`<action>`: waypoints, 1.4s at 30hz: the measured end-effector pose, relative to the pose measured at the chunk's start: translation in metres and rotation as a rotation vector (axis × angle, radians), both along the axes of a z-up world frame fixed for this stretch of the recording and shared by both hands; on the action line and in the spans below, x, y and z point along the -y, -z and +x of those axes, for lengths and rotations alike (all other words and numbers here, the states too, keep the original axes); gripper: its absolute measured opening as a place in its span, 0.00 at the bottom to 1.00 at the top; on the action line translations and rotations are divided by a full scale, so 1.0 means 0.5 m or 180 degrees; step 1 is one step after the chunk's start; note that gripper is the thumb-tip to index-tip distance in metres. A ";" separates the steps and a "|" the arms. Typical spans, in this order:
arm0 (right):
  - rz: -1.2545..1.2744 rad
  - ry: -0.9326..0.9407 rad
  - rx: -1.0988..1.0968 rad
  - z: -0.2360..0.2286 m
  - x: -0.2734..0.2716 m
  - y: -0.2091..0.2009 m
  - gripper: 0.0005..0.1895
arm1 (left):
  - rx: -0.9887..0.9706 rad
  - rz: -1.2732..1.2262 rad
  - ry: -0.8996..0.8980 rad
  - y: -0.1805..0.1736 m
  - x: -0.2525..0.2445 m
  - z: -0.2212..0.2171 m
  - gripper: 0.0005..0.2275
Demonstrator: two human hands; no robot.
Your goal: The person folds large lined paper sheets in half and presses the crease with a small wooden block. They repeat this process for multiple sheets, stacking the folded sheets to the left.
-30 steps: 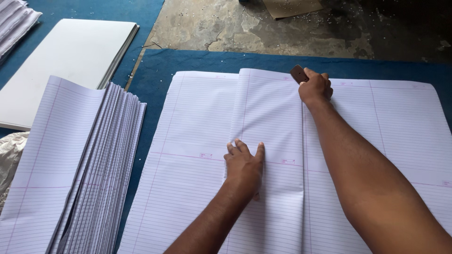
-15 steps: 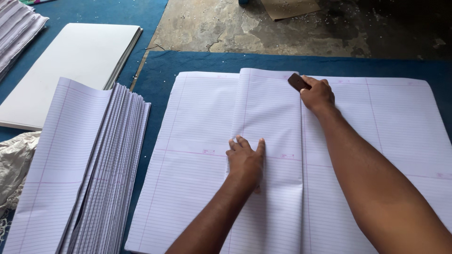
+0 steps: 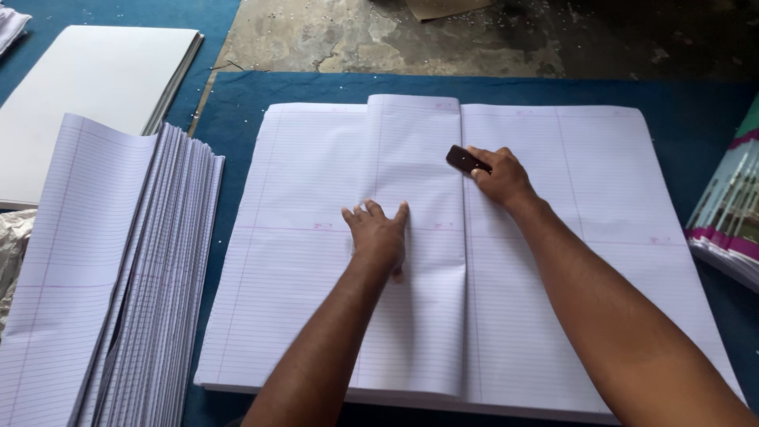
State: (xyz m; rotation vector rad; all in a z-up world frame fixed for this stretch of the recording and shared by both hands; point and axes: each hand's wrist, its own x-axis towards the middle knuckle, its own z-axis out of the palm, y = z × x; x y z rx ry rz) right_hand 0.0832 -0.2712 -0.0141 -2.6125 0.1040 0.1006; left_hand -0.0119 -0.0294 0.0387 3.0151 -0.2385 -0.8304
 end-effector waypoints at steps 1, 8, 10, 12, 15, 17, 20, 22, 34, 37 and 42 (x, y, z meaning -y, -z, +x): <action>0.0008 0.0002 -0.0048 -0.016 -0.002 -0.006 0.29 | -0.0019 0.0018 -0.0010 -0.001 0.001 0.000 0.60; -0.0086 -0.0254 -0.0059 -0.113 -0.018 -0.032 0.27 | 0.0089 -0.0110 -0.0187 -0.004 -0.008 -0.015 0.57; -0.0084 -0.0329 -0.0087 -0.135 -0.021 -0.034 0.27 | 0.0098 -0.0179 -0.0280 -0.002 -0.017 -0.022 0.55; -0.0005 -0.0447 0.0061 -0.155 -0.025 -0.032 0.26 | 0.0094 -0.0227 -0.0375 0.004 -0.023 -0.032 0.54; -0.0037 -0.0528 0.0031 -0.182 -0.026 -0.034 0.27 | 0.0221 -0.0262 -0.0519 0.017 -0.022 -0.047 0.51; -0.0048 -0.0560 -0.0060 -0.202 -0.033 -0.034 0.27 | 0.0336 -0.0233 -0.0566 0.026 -0.020 -0.055 0.47; 0.0001 -0.0620 -0.0108 -0.230 -0.036 -0.040 0.27 | 0.0425 -0.0214 -0.0613 0.035 -0.017 -0.060 0.43; 0.0029 -0.0697 -0.0088 -0.252 -0.041 -0.042 0.27 | 0.0419 -0.0196 -0.0630 0.038 -0.014 -0.063 0.40; 0.0031 -0.1039 -0.0300 -0.370 -0.049 -0.055 0.28 | 0.0544 -0.0291 -0.0784 0.050 -0.016 -0.086 0.32; 0.0077 -0.1161 -0.0384 -0.390 -0.049 -0.061 0.27 | 0.0544 -0.0282 -0.0778 0.049 -0.015 -0.087 0.32; 0.0081 -0.1432 -0.0342 -0.437 -0.046 -0.059 0.28 | 0.0590 -0.0293 -0.0778 0.052 -0.013 -0.089 0.30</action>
